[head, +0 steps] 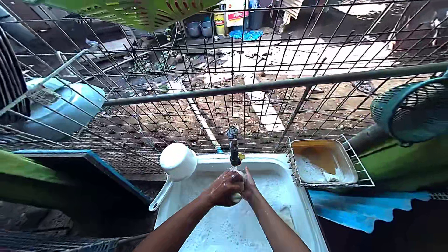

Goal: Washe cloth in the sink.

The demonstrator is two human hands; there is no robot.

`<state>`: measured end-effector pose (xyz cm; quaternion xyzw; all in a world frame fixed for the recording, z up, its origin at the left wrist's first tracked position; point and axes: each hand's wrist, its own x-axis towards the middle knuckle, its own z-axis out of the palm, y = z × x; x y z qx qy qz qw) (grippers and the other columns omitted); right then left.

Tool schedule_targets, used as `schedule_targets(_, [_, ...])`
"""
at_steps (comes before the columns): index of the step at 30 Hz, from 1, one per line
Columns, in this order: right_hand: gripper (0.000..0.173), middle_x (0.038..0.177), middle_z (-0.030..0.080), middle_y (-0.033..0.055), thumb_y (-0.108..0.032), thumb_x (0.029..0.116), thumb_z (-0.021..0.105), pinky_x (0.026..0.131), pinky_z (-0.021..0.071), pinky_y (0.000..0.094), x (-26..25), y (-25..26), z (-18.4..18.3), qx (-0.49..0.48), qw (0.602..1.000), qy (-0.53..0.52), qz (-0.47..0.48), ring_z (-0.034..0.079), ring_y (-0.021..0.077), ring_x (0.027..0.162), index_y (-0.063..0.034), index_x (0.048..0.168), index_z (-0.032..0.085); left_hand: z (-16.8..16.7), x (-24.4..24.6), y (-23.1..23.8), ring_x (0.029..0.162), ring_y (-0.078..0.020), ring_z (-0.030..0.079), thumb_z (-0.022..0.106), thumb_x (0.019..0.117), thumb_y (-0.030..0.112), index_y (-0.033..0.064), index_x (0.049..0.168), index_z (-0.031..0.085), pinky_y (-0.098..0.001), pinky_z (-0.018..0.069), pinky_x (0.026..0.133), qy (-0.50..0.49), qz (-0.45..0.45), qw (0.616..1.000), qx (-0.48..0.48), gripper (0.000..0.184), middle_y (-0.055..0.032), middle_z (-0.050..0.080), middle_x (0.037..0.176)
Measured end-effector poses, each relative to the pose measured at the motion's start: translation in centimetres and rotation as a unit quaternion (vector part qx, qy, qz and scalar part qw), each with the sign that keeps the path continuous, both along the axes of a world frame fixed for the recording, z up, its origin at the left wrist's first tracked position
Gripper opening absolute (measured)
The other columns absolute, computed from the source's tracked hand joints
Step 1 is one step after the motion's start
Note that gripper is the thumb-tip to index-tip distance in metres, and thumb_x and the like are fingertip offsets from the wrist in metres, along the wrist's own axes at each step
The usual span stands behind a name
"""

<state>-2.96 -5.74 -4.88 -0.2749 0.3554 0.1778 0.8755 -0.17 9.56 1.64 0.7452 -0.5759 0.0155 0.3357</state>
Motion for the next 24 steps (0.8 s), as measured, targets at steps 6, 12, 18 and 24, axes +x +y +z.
schedule_targets(6, [0.037,0.088,0.069,0.0084,-0.033,0.1089,0.033,0.072,0.0588,0.0401,1.0,1.8,1.4,0.007,0.980,-0.096,-0.175,0.068,0.0199,0.080,-0.0069,0.105,0.059,-2.0,-1.1,0.1,0.121,-0.0151,0.064,0.072,0.0887,0.021,-0.0062,0.081,0.070,-0.0302,0.0483,0.107,0.287,0.243,0.852,-0.365,0.028,-0.0138,0.074,0.112])
schedule_targets(12, [0.051,0.122,0.063,0.0256,0.003,0.0825,0.064,0.096,0.0537,0.0385,-2.6,2.9,6.6,-0.405,0.879,-0.198,-0.153,0.063,0.0245,0.111,0.0156,0.130,0.051,-0.1,1.9,-2.0,0.067,-0.0139,0.068,0.041,0.1108,0.022,0.0035,0.089,0.061,-0.0302,0.0587,0.065,0.670,0.394,0.506,-0.375,0.035,-0.0058,0.069,0.073])
schedule_targets(18, [0.030,0.107,0.075,0.0226,-0.020,0.0817,0.064,0.108,0.0494,0.0455,-5.1,3.6,5.7,-0.684,0.563,-0.435,-0.160,0.067,0.0351,0.119,0.0061,0.095,0.072,1.7,3.5,-3.5,0.070,-0.0084,0.059,0.028,0.1126,0.023,0.0058,0.112,0.057,-0.0282,0.0527,0.068,0.696,0.263,0.663,-0.080,0.034,-0.0004,0.059,0.081])
schedule_targets(24, [0.021,0.089,0.078,0.0053,-0.015,0.0869,0.057,0.094,0.0577,0.0382,-6.0,4.1,5.6,-0.768,0.393,-0.497,-0.096,0.075,0.0217,0.097,-0.0110,0.077,0.075,2.1,5.5,-6.0,0.057,-0.0005,0.056,0.043,0.1041,0.018,0.0189,0.074,0.061,-0.0186,0.0490,0.060,0.707,0.046,0.704,0.047,0.035,0.0101,0.060,0.061])
